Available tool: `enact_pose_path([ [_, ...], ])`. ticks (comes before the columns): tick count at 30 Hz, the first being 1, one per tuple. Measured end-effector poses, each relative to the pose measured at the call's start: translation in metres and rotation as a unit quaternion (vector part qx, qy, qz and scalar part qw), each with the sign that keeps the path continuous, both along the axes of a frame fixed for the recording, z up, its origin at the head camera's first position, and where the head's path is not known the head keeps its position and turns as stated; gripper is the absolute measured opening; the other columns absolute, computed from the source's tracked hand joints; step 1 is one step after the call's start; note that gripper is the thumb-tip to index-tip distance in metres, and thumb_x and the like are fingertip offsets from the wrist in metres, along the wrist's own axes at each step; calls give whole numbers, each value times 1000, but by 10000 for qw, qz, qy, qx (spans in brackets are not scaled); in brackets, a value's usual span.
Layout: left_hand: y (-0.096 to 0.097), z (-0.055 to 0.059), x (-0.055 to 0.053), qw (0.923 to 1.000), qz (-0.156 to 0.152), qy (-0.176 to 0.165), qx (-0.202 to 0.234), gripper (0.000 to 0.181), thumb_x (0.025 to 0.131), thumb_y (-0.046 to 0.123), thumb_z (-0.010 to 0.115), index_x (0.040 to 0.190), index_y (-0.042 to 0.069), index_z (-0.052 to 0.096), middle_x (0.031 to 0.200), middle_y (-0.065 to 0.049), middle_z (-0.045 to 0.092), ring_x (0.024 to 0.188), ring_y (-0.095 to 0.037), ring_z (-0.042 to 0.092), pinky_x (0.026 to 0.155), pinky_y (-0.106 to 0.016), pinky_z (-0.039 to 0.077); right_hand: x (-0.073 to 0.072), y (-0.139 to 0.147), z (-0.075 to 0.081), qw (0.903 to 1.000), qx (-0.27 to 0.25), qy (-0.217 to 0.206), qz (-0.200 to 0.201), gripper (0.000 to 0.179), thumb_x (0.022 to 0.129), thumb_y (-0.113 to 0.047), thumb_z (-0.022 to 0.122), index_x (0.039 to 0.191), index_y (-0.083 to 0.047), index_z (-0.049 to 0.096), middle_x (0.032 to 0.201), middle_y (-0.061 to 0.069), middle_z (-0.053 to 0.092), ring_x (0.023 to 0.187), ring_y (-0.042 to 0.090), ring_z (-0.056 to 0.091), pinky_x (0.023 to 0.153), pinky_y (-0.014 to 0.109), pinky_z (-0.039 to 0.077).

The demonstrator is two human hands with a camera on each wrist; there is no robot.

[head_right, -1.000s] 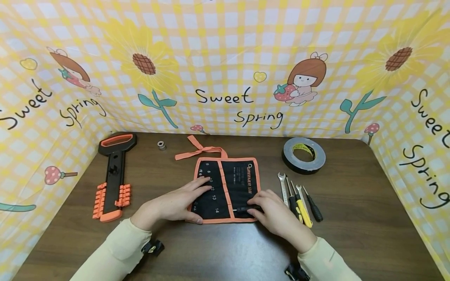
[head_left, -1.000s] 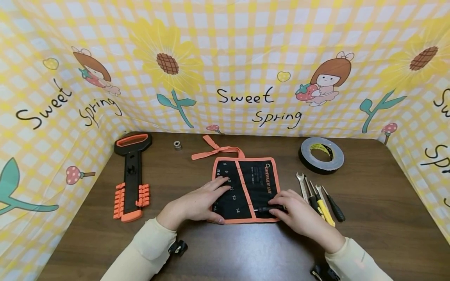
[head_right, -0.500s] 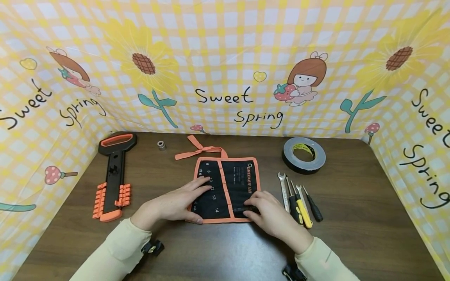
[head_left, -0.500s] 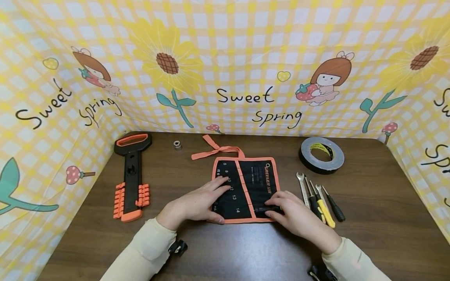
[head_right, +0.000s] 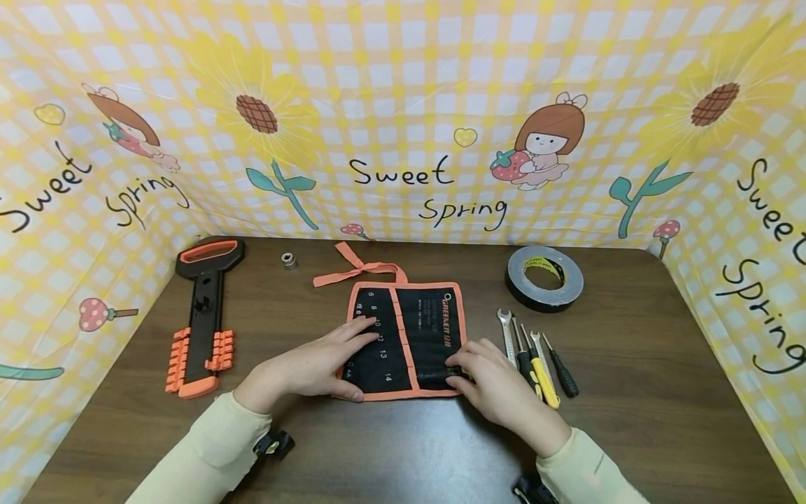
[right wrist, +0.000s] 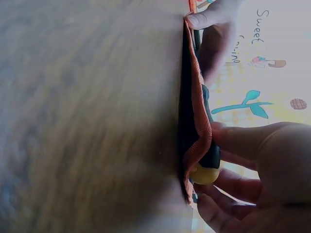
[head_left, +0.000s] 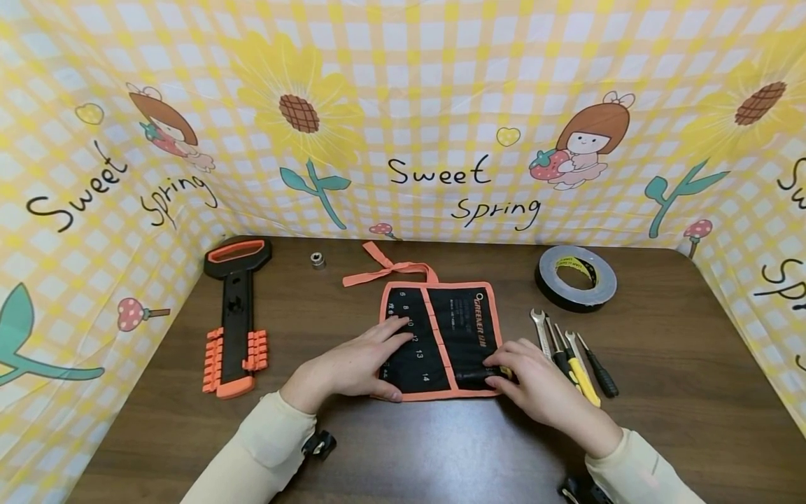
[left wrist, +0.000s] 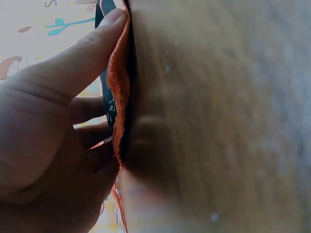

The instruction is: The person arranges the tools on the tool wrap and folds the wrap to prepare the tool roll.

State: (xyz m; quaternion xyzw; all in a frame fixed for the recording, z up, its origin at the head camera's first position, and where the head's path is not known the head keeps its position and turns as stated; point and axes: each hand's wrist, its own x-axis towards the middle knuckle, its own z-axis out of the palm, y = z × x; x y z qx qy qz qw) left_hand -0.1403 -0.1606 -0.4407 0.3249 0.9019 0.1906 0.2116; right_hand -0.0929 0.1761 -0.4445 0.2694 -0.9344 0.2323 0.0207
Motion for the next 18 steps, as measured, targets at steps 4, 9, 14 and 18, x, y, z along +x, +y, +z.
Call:
enact_pose_path([
  [4, 0, 0, 1, 10000, 14, 10, 3, 96, 91, 44, 87, 166, 8, 39, 181, -12, 20, 169, -35, 18, 132, -56, 32, 0, 0, -2, 9997, -60, 205, 77, 11, 96, -13, 82, 106, -14, 82, 104, -5, 75, 98, 15, 65, 86, 39, 58],
  [9, 1, 1, 2, 10000, 11, 38, -26, 97, 91, 44, 87, 166, 8, 39, 181, -12, 20, 168, -36, 18, 132, -56, 32, -1, -2, -2, 9995, -82, 297, 115, 11, 96, -12, 81, 107, -13, 82, 103, -5, 75, 96, 15, 67, 85, 38, 58],
  [14, 1, 1, 2, 10000, -13, 57, -15, 97, 91, 44, 87, 166, 7, 39, 181, -12, 20, 168, -36, 18, 132, -56, 31, 0, -3, -4, 9993, -133, 326, 121, 11, 97, -12, 81, 107, -13, 82, 103, -5, 75, 96, 14, 67, 84, 37, 58],
  [18, 1, 1, 2, 9999, -27, 93, -81, 96, 92, 45, 86, 167, 8, 39, 181, -11, 19, 169, -35, 18, 132, -55, 31, 0, -3, -4, 9997, -138, 173, 82, 13, 98, -13, 80, 110, -13, 81, 106, -5, 75, 99, 16, 68, 87, 39, 58],
])
